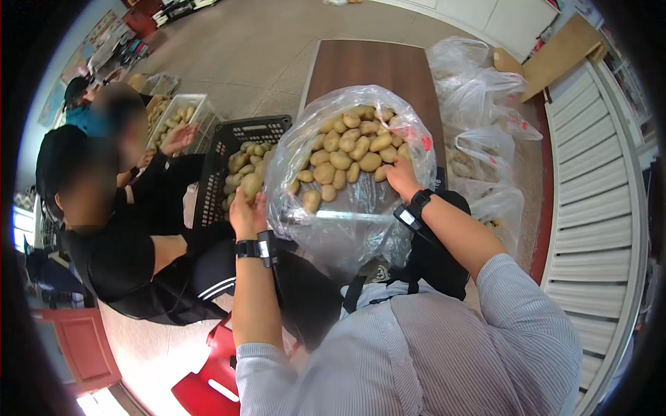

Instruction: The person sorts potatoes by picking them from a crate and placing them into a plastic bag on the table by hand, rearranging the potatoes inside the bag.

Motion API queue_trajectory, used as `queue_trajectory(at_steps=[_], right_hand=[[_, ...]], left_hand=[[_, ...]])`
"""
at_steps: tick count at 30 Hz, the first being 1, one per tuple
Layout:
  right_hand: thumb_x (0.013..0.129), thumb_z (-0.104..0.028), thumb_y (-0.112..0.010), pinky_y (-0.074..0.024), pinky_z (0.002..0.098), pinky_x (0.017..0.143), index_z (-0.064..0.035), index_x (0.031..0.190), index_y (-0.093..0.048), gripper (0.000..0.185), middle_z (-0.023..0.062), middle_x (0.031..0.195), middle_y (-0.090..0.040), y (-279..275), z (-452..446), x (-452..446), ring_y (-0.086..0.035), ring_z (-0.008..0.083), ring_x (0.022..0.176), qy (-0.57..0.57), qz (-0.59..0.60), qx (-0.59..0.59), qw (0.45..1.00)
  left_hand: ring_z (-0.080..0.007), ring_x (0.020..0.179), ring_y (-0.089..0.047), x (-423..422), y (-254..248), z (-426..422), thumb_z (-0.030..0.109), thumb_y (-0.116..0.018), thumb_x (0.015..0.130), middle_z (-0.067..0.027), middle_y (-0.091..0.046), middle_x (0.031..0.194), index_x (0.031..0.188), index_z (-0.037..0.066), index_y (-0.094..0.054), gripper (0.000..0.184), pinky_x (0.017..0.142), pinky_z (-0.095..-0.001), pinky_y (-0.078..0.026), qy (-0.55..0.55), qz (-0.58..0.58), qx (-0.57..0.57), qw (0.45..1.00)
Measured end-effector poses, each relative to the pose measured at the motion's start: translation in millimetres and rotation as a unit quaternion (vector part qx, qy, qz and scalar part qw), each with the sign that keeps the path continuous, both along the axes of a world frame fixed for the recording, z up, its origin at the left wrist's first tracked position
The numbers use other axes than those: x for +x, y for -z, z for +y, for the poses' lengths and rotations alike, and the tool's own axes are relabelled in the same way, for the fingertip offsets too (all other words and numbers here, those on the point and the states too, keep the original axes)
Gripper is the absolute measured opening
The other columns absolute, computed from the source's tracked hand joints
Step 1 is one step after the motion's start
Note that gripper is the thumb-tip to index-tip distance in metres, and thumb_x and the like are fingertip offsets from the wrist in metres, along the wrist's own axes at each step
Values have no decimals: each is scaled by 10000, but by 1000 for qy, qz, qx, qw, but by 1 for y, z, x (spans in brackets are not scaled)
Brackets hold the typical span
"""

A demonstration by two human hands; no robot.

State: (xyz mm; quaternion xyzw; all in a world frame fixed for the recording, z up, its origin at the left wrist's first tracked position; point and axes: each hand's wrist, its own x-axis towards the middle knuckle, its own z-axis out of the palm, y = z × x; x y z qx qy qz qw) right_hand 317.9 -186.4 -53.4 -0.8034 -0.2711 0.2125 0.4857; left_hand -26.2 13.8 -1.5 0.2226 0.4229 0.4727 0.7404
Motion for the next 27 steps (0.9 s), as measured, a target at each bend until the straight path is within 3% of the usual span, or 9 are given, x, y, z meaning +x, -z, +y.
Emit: queue_trajectory(at_steps=[1, 3, 6, 7, 9, 12, 16, 21, 27], right_hand=[[816, -138, -595, -469, 400, 800, 80, 1049, -594, 319, 227, 971, -647, 5, 1, 6, -623, 358, 935, 7, -1, 1, 1000], [811, -144, -596, -480, 437, 804, 78, 1040, -596, 319, 279, 995, -647, 3, 3, 14, -613, 439, 956, 48, -124, -103, 986], [802, -182, -607, -471, 474, 860, 64, 1055, -592, 353, 303, 1030, -627, -7, 3, 16, -576, 479, 1010, 79, -179, -114, 974], [802, -182, -607, -471, 474, 860, 64, 1055, -592, 353, 303, 1030, -627, -9, 4, 18, -576, 479, 1010, 80, -177, -115, 974], [788, -173, -563, -370, 538, 1002, 56, 1166, -503, 446, 297, 1228, -542, -14, 8, 25, -477, 491, 1181, 56, -160, -212, 963], [802, -227, -573, -336, 529, 1038, 21, 1154, -527, 433, 275, 1295, -500, -19, 9, 31, -433, 482, 1234, 60, -165, -232, 957], [818, -278, -575, -311, 511, 1071, 9, 1196, -515, 479, 270, 1303, -500, -11, 14, 43, -439, 467, 1239, 98, -154, -264, 947], [826, -391, -579, -305, 519, 1079, -68, 1350, -441, 632, 255, 1353, -470, 11, 10, 55, -447, 465, 1236, 35, -217, -302, 928], [784, -433, -654, -305, 550, 1067, -105, 1346, -432, 688, 261, 1333, -474, 4, 8, 49, -439, 452, 1260, 23, -188, -322, 927]], left_hand=[[-234, 865, -609, -8, 12, 10, 297, -556, 980, -111, -620, 1075, 1145, -5, -579, 345, 758, -357, -562, -6, 10, -10, 1000], [-244, 829, -618, -13, 15, 13, 290, -568, 973, -134, -625, 1032, 1127, -16, -580, 343, 736, -372, -575, -29, 49, -10, 998], [-253, 777, -630, -17, 22, 20, 279, -582, 965, -156, -630, 980, 1099, -35, -581, 341, 699, -385, -594, -54, 108, -20, 992], [-253, 761, -633, -19, 26, 23, 274, -584, 964, -155, -630, 971, 1090, -42, -580, 340, 684, -383, -600, -55, 126, -28, 990], [-251, 732, -635, -24, 34, 29, 276, -583, 964, -154, -632, 955, 1083, -46, -579, 343, 660, -377, -603, -43, 137, -30, 989], [-247, 686, -637, -30, 47, 38, 276, -583, 963, -154, -634, 924, 1067, -53, -576, 345, 612, -368, -608, -30, 167, -43, 985], [-252, 665, -641, -44, 70, 55, 262, -583, 959, -168, -629, 895, 1046, -70, -571, 344, 571, -376, -612, 6, 221, -74, 972], [-256, 659, -639, -43, 71, 50, 245, -568, 960, -186, -623, 888, 1030, -84, -567, 336, 558, -382, -608, -32, 237, -82, 967], [-260, 610, -628, -45, 80, 54, 227, -537, 964, -192, -632, 870, 1016, -98, -575, 332, 525, -385, -599, -36, 237, -110, 965]])
